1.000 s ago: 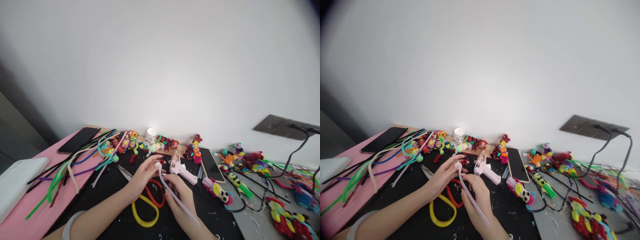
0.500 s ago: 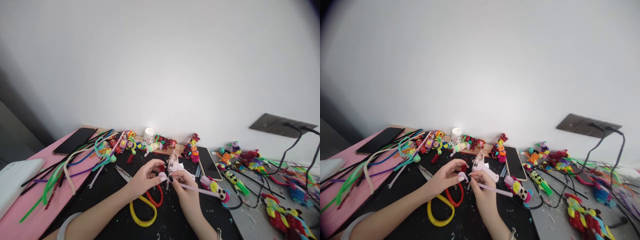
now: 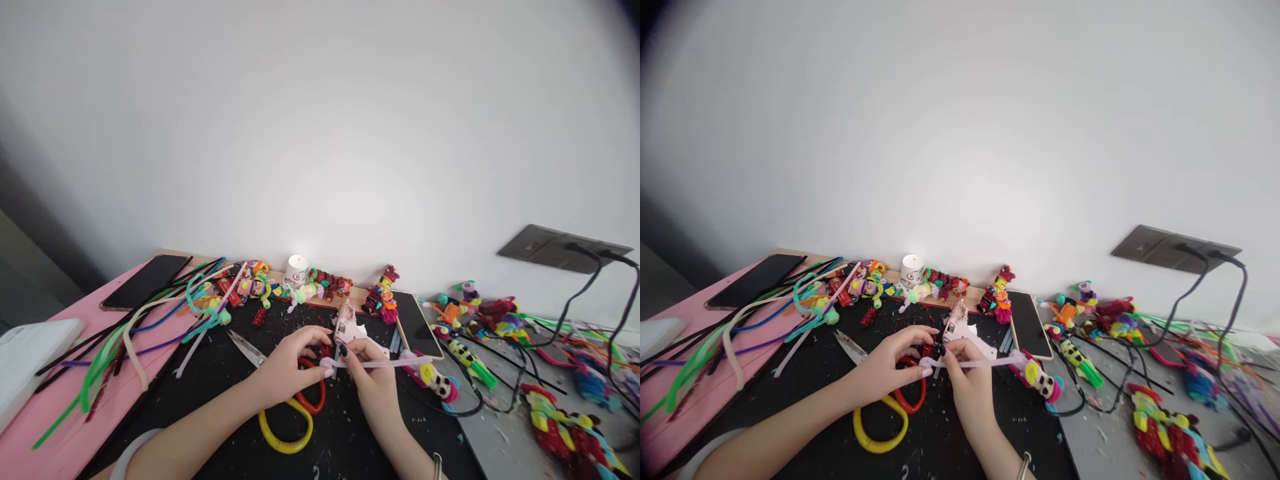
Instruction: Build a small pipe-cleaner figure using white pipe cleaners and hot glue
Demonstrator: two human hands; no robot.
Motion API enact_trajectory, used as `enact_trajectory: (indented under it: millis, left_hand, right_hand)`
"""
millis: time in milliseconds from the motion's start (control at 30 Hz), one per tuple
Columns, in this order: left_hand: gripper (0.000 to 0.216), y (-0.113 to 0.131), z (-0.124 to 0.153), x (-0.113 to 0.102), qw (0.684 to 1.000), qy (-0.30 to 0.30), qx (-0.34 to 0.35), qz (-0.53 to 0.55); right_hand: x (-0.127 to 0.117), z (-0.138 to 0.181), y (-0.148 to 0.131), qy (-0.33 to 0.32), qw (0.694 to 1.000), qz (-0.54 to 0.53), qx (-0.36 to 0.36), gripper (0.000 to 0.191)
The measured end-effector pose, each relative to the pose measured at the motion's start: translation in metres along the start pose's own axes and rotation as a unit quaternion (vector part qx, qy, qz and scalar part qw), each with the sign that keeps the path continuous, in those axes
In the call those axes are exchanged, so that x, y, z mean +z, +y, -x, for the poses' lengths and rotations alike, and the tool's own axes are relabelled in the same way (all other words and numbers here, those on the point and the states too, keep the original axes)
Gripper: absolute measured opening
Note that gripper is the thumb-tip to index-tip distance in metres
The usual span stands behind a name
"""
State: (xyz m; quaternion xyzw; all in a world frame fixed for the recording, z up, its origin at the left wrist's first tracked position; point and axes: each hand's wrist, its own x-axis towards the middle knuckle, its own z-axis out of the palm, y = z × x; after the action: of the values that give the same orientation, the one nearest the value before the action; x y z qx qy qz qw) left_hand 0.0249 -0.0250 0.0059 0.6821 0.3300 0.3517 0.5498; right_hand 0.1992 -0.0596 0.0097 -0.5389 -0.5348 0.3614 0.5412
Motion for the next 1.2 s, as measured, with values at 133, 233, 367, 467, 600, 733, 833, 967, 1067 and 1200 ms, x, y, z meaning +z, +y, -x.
enact_trajectory:
  millis: [133,233,367,467,600,733,833,967,1067,1200]
  left_hand:
    - [0.027,0.0,0.0,0.0,1.0,0.0,0.011,-0.01]
    - [0.018,0.001,0.0,0.0,1.0,0.0,0.02,0.02]
    - [0.015,0.001,0.001,0.0,0.996,-0.002,0.012,0.085]
    - [0.015,0.001,0.001,0.0,0.993,-0.003,0.004,0.121]
    - [0.015,0.001,0.001,0.0,0.991,0.0,-0.003,0.136]
    - [0.015,0.001,-0.001,0.0,0.99,0.009,-0.003,0.142]
    - [0.015,0.0,-0.001,-0.001,0.987,0.012,-0.006,0.159]
    - [0.014,0.0,-0.003,-0.001,0.98,0.016,-0.011,0.197]
    - [0.014,0.0,-0.003,0.0,0.966,0.024,-0.027,0.257]
    - [0.017,0.004,-0.003,0.005,0.934,0.031,-0.054,0.352]
  right_hand:
    - [-0.001,0.0,-0.003,-0.009,1.0,0.012,-0.009,0.021]
    - [-0.001,0.0,-0.004,-0.023,0.999,0.012,-0.023,0.021]
    - [0.0,0.001,-0.003,-0.03,0.999,0.001,-0.019,0.021]
    - [0.001,0.002,-0.002,-0.023,1.0,-0.003,-0.011,0.021]
    - [0.001,0.003,-0.001,-0.014,1.0,-0.006,-0.007,0.021]
    - [0.002,0.004,0.0,-0.024,1.0,-0.006,-0.012,0.023]
    - [0.002,0.005,0.001,-0.031,0.999,0.01,-0.02,0.025]
    - [0.003,0.007,0.0,-0.044,0.994,0.066,-0.074,0.021]
    - [0.002,0.011,-0.001,-0.065,0.972,0.139,-0.18,0.013]
    - [0.003,0.017,-0.002,-0.101,0.935,0.182,-0.288,0.022]
